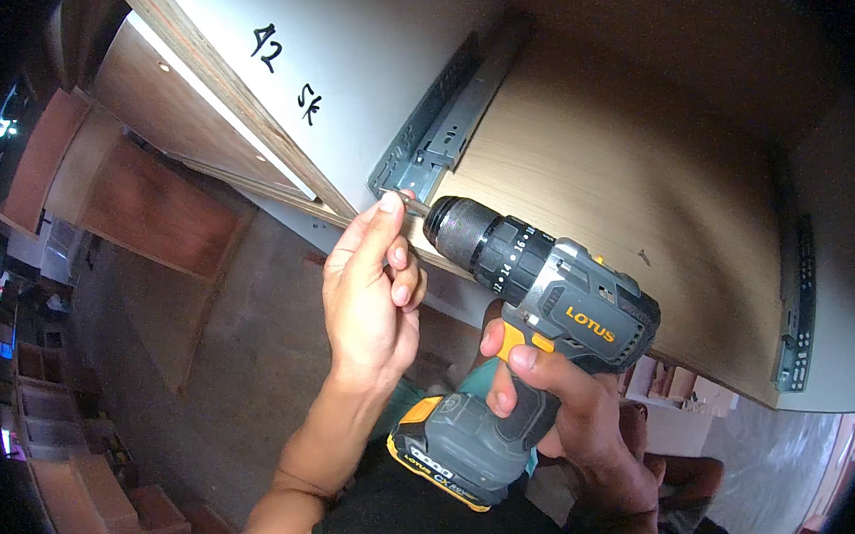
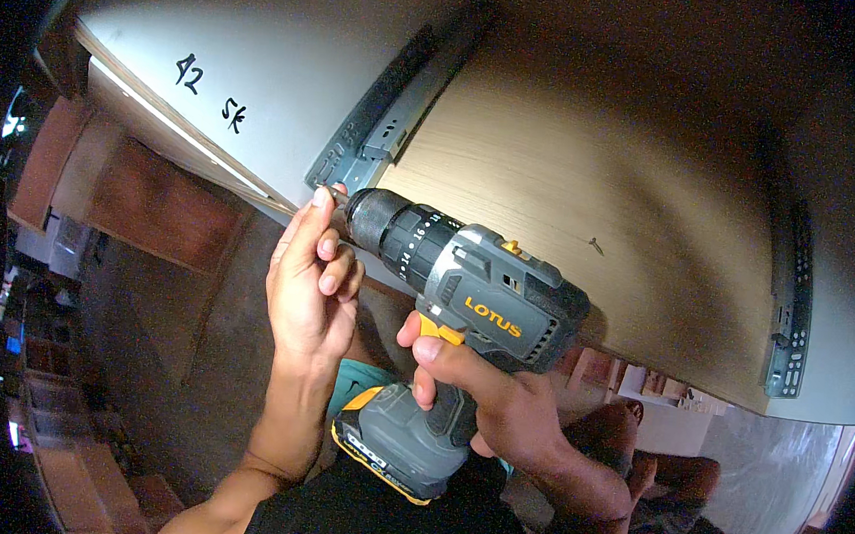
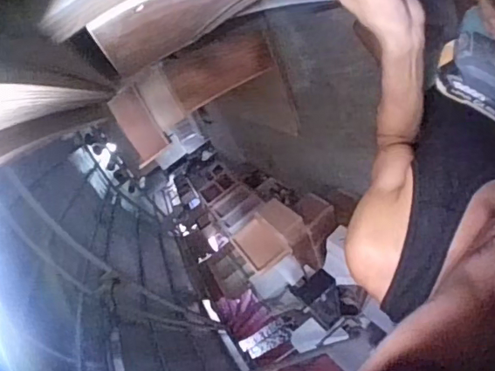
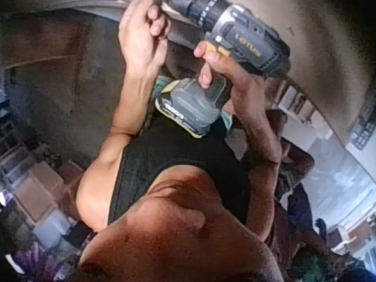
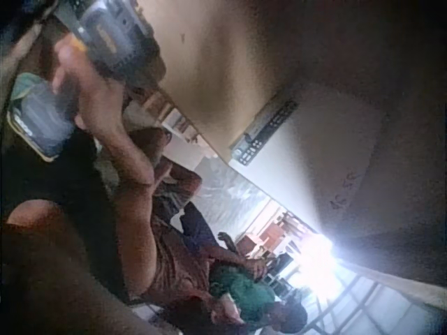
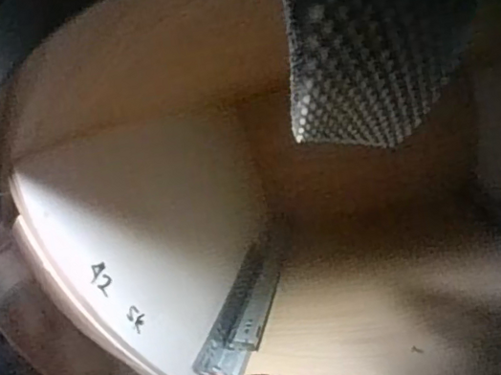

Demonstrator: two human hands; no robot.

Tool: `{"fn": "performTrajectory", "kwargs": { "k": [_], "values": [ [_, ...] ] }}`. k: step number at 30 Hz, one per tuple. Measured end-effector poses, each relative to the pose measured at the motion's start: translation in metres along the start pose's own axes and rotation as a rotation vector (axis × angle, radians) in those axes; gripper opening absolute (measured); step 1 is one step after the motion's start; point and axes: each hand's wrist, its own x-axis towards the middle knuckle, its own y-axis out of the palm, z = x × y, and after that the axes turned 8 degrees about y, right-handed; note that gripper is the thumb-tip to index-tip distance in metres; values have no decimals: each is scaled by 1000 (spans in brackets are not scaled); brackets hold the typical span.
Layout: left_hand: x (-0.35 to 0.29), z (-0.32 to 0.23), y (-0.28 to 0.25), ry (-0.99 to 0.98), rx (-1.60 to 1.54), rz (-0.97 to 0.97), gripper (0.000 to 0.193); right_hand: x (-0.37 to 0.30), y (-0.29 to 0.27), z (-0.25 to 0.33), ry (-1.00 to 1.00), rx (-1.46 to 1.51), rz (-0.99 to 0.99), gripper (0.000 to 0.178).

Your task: The person uses a cordless drill to attach metal drawer slides to a wooden cabinet frame. They position the slides, insert screws, and drive them in with the drill. The person also handles a plastic bag of screws and a tape measure during the process.

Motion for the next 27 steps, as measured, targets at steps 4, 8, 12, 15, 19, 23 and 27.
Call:
{"fn": "performTrajectory", "kwargs": {
  "k": [4,8,12,15,19,23,27],
  "values": [
    [-1,-8,0,-18,-33,-8,24,1,-2,-1,-25,-16,32,24],
    [5,-11,-5,-24,-24,-9,25,2,-2,-7,-81,-46,15,23],
    [10,-1,-4,6,-127,-4,25,5,-6,-13,-124,-54,-19,20],
    [15,8,-13,-19,-244,105,24,4,-13,-14,-85,-55,-22,31],
    [9,-8,-9,-167,-302,70,26,5,-11,-20,-128,-70,-55,44],
    [10,-16,-17,-219,-397,150,26,-1,-6,-9,-96,-82,-40,61],
    [13,-14,-18,-243,-448,138,26,-4,-6,-8,-106,-88,-49,58]
  ]
}}
